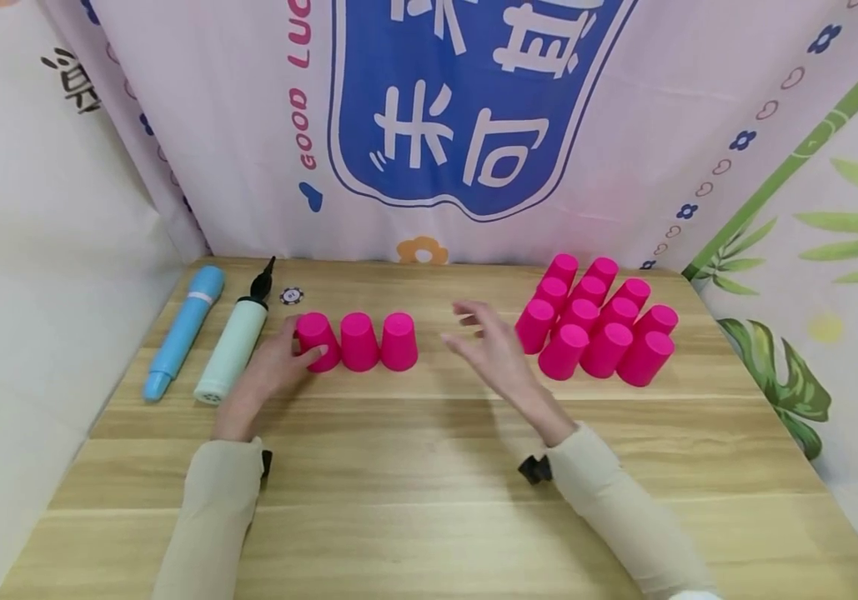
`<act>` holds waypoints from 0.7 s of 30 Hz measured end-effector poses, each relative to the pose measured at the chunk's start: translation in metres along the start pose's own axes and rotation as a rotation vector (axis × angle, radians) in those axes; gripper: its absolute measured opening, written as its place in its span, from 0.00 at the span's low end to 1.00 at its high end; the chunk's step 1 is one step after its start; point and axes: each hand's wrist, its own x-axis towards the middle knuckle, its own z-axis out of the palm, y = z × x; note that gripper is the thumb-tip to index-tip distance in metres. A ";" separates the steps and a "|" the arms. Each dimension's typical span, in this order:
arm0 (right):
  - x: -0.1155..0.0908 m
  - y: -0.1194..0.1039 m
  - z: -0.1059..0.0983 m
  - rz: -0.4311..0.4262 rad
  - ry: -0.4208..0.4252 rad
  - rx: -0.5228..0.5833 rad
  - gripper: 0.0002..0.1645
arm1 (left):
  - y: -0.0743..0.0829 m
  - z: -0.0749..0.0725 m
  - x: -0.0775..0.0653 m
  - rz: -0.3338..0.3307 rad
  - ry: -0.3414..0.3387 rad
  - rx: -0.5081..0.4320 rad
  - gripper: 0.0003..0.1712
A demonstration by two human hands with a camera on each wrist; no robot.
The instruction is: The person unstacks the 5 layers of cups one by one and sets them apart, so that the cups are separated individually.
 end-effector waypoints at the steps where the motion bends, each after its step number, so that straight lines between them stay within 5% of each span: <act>1: 0.004 0.000 0.011 0.017 -0.033 -0.014 0.34 | -0.001 0.000 0.000 0.000 -0.002 -0.002 0.43; 9: 0.033 0.000 0.071 0.141 -0.141 -0.121 0.45 | -0.002 0.002 0.000 0.006 0.012 0.004 0.42; 21: 0.032 0.007 0.087 0.157 -0.095 -0.176 0.37 | -0.002 0.003 0.002 0.012 0.020 0.012 0.42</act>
